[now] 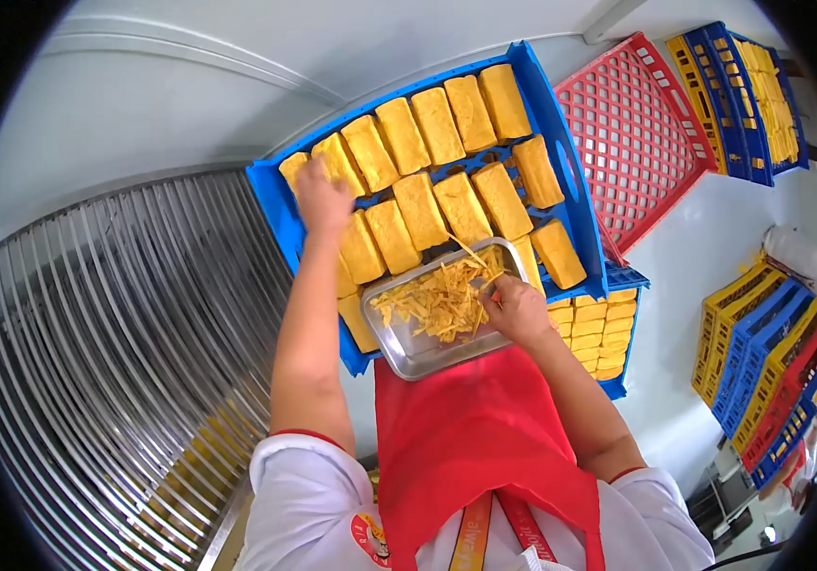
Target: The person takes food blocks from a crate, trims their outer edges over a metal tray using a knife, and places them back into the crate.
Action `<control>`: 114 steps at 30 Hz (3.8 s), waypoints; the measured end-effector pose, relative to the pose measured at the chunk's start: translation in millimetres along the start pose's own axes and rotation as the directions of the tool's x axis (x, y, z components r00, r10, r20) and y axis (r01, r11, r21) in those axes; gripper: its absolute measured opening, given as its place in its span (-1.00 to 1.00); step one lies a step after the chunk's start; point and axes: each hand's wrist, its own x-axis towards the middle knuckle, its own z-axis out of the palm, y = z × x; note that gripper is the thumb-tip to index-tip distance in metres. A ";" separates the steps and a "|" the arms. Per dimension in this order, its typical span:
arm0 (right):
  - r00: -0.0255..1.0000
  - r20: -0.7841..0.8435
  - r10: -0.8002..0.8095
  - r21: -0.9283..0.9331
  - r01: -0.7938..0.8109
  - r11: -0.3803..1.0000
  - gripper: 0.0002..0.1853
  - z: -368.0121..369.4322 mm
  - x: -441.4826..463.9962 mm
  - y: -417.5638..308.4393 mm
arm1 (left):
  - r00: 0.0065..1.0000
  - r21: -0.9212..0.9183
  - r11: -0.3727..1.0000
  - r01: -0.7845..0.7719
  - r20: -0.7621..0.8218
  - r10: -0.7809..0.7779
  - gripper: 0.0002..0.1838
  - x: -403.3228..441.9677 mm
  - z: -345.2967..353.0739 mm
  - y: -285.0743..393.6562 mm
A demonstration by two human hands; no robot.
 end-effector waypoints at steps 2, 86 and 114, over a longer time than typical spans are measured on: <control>1.000 -0.013 0.017 0.029 -0.017 0.999 -0.75 -4.7 7.1 -1.0 | 0.931 0.001 0.998 0.063 0.359 -0.059 -0.47 -15.5 -26.6 65.6; 0.991 0.136 0.015 0.323 -0.059 0.945 -0.63 -20.6 -14.1 26.4 | 0.824 0.019 0.889 0.458 0.365 -0.433 0.50 25.9 19.4 113.8; 0.979 0.199 -0.035 0.138 0.008 0.990 -0.27 -2.4 -74.8 49.4 | 0.776 0.125 0.863 0.490 0.387 -0.497 0.47 20.1 14.0 136.4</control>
